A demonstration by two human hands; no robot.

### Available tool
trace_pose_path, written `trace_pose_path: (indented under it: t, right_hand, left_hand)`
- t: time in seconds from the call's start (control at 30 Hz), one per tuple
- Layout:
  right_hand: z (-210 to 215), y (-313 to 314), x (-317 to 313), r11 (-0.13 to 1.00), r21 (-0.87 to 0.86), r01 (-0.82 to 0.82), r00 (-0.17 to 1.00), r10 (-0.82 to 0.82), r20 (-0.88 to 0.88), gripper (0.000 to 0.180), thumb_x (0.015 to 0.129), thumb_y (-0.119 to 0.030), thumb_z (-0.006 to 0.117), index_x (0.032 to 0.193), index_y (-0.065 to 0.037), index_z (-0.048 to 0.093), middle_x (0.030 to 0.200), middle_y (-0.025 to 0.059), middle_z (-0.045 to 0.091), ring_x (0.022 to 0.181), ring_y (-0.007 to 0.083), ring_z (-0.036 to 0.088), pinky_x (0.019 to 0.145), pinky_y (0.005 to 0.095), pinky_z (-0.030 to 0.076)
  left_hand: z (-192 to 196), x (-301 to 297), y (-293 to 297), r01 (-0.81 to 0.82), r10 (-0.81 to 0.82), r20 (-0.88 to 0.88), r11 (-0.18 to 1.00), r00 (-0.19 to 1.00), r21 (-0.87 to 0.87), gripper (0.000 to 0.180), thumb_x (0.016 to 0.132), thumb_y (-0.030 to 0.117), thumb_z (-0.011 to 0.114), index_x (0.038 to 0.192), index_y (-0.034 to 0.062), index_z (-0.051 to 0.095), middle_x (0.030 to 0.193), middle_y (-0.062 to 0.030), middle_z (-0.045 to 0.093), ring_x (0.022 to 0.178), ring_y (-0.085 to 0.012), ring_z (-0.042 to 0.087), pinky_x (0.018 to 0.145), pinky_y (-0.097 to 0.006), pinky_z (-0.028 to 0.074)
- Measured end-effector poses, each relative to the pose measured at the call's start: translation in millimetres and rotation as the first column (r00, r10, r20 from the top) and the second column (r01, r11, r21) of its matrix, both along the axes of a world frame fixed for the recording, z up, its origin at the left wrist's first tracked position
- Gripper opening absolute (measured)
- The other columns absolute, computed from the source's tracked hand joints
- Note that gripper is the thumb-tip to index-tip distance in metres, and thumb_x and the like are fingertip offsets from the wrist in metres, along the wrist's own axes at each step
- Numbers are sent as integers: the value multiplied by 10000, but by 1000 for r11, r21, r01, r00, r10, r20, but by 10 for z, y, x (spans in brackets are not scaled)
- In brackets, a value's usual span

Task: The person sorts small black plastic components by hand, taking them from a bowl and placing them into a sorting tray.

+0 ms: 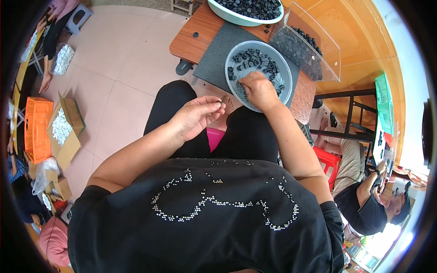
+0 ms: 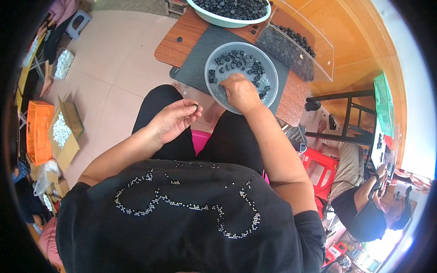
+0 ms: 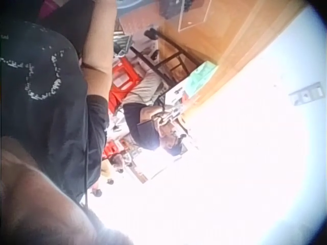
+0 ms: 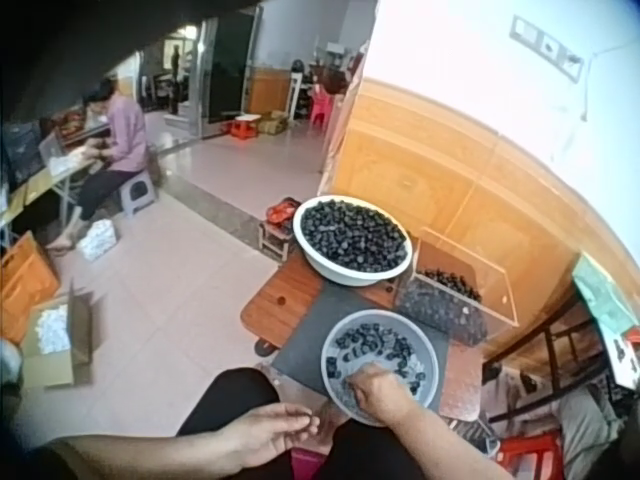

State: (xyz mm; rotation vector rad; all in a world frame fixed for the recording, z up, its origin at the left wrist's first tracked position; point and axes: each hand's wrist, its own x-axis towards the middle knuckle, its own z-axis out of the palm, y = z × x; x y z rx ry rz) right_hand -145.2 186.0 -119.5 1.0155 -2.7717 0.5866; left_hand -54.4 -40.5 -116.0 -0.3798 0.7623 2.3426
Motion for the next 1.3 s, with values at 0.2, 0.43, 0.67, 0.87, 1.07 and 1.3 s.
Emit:
trace_pose_path:
  t: [0.2, 0.43, 0.67, 0.87, 1.07, 1.3]
  right_hand:
    - [93, -39, 24, 993, 120, -7, 1000, 9, -19, 41, 746, -50, 604, 777, -25, 613, 748, 108, 574, 798, 292, 553, 699, 380, 474]
    - [56, -22, 100, 982, -156, 105, 991, -116, -63, 63, 712, -7, 580, 768, -28, 599, 749, 128, 590, 719, 287, 578, 666, 356, 487]
    - [192, -160, 643, 732, -523, 437, 820, -86, 566, 42, 789, -12, 617, 827, 3, 610, 768, 31, 638, 662, 102, 588, 589, 268, 476]
    - [240, -420, 947, 656, -539, 527, 678, 58, 733, 39, 818, -3, 611, 846, 20, 628, 753, 46, 643, 591, 75, 574, 494, 210, 456]
    - [306, -472, 990, 687, -532, 496, 741, -15, 672, 49, 820, -23, 615, 849, 13, 631, 691, 37, 637, 572, 66, 574, 495, 209, 456]
    - [544, -573, 1086, 700, -486, 524, 749, -106, 654, 57, 801, -29, 626, 824, 23, 628, 688, 52, 634, 584, 97, 604, 515, 239, 477]
  left_hand:
    - [-42, 2, -3, -11, 11, -64, 1000, 998, -3, 170, 864, 66, 586, 1025, 21, 556, 945, -79, 620, 854, -132, 602, 771, -225, 494]
    - [31, 13, 11, 31, -34, -84, 999, 996, -36, 193, 895, 107, 547, 1070, 25, 544, 992, -80, 607, 879, -123, 590, 775, -227, 479]
    - [-113, 23, -20, 23, -20, -52, 998, 998, 56, 193, 884, 115, 563, 1055, 32, 530, 871, -29, 578, 806, -110, 568, 715, -221, 472]
    - [-36, 91, 27, -8, 2, 38, 985, 999, 174, 159, 888, 91, 549, 1029, 22, 528, 828, -25, 560, 760, -109, 563, 660, -193, 486]
    - [2, 145, 44, 8, -28, 67, 958, 997, 287, 107, 921, 95, 492, 976, 14, 535, 830, -46, 576, 757, -113, 577, 667, -187, 510]
    - [19, 194, 42, 15, -58, 124, 947, 991, 320, 94, 914, 122, 520, 945, 41, 556, 833, -26, 598, 732, -79, 590, 680, -172, 519]
